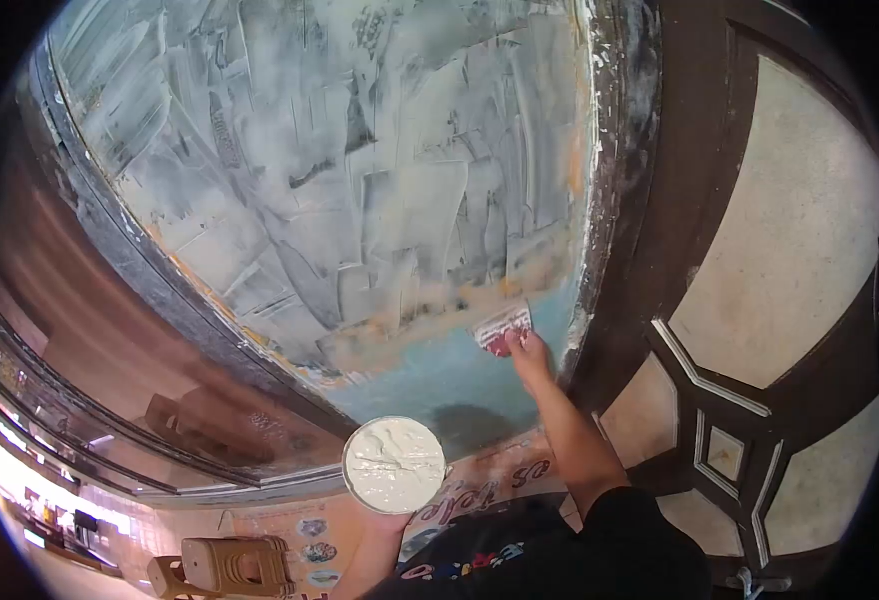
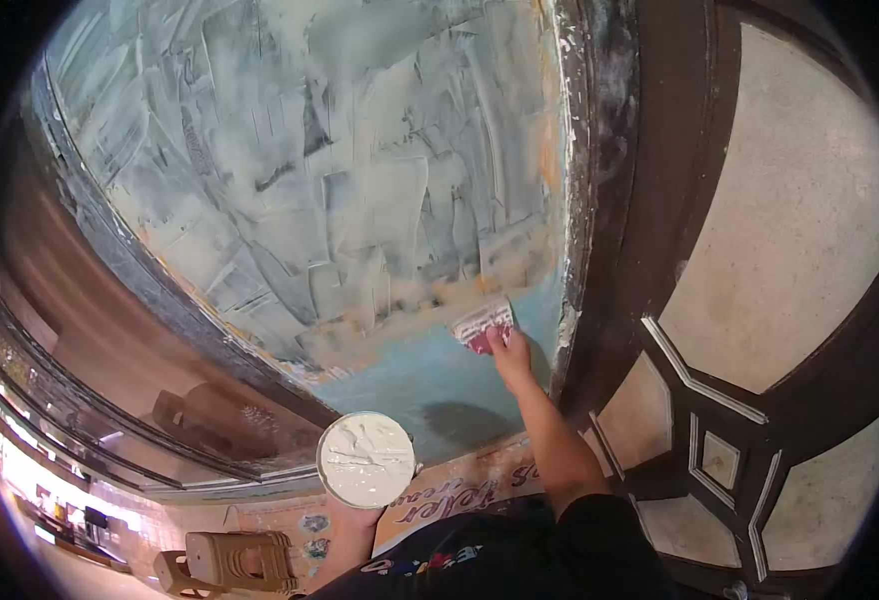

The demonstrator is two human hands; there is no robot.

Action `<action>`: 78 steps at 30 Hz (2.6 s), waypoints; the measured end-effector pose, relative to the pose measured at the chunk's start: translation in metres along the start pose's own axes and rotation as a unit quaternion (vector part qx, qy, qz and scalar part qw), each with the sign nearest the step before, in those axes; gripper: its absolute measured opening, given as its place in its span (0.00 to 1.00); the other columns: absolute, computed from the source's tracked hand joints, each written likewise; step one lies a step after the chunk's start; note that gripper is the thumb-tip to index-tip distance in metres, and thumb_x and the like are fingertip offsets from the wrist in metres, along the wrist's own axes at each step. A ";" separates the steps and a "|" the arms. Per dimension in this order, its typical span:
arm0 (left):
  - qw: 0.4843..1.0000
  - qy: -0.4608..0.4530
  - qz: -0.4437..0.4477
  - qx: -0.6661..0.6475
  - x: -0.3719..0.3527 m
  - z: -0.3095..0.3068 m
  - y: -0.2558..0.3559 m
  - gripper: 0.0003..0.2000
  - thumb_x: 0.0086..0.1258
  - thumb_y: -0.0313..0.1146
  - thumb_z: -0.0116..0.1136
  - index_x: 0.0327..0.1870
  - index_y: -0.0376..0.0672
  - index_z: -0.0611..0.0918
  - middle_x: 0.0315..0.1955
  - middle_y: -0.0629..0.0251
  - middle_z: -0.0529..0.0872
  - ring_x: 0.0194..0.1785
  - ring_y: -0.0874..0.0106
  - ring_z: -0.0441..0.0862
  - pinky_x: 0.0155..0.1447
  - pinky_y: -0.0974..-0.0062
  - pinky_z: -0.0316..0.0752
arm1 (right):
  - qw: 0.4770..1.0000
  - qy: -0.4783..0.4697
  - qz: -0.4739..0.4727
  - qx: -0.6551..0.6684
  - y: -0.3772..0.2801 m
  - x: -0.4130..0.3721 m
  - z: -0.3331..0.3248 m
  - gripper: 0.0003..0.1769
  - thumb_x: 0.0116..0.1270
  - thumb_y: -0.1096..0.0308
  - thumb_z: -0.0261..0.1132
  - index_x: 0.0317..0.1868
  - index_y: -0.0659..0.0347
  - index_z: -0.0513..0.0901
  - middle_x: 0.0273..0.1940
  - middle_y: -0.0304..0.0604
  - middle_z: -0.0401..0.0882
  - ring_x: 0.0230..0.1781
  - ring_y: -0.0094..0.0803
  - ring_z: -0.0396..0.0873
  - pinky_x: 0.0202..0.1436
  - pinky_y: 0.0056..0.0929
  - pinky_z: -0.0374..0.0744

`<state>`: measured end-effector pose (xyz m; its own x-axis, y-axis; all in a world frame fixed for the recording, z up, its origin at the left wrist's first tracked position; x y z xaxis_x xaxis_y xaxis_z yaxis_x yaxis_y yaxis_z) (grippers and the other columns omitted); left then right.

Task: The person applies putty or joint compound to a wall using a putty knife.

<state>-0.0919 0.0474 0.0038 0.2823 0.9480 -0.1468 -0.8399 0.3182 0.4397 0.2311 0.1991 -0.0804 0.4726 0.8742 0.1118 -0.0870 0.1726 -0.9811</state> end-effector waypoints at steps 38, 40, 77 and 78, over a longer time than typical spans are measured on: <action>0.998 -0.026 -0.013 -0.056 0.055 0.052 -0.125 0.33 0.75 0.60 0.41 0.75 0.49 0.68 0.73 0.57 0.68 0.75 0.51 0.66 0.76 0.43 0.59 | 0.987 -0.054 0.150 -0.012 0.043 -0.021 -0.100 0.13 0.76 0.58 0.62 0.48 0.60 0.79 0.28 0.33 0.77 0.17 0.17 0.67 0.18 0.23 0.65; 0.996 -0.033 0.006 -0.085 0.055 0.054 -0.123 0.33 0.76 0.60 0.40 0.74 0.49 0.68 0.73 0.57 0.68 0.75 0.51 0.65 0.76 0.43 0.59 | 0.990 -0.086 0.111 -0.004 0.025 -0.018 -0.094 0.13 0.76 0.57 0.62 0.46 0.60 0.79 0.28 0.32 0.77 0.17 0.17 0.66 0.19 0.22 0.65; 0.996 -0.088 0.026 -0.016 0.037 0.009 -0.021 0.28 0.80 0.53 0.33 0.73 0.48 0.66 0.72 0.57 0.68 0.72 0.54 0.69 0.74 0.43 0.63 | 0.690 -0.531 -0.267 -0.414 -0.238 -0.143 0.156 0.12 0.70 0.58 0.59 0.43 0.58 0.79 0.39 0.50 0.81 0.41 0.52 0.81 0.41 0.49 0.78; 0.997 -0.059 0.033 0.039 0.036 0.007 -0.019 0.27 0.80 0.52 0.34 0.72 0.48 0.67 0.71 0.58 0.69 0.72 0.55 0.69 0.74 0.44 0.64 | 0.661 -0.544 -0.243 -0.457 -0.229 -0.146 0.159 0.12 0.69 0.58 0.58 0.44 0.57 0.79 0.40 0.50 0.82 0.42 0.52 0.82 0.41 0.51 0.78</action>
<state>-0.0626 0.0760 -0.0034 0.2838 0.9588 -0.0113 -0.8212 0.2491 0.5134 0.0422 0.1040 0.1534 -0.7028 0.7114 0.0083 0.6441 0.6412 -0.4171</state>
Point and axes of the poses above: each hand's wrist, its own x-axis towards the middle knuckle, its own z-axis out of the palm, y = z × x, the point moved 6 cm from there along x, towards the middle knuckle
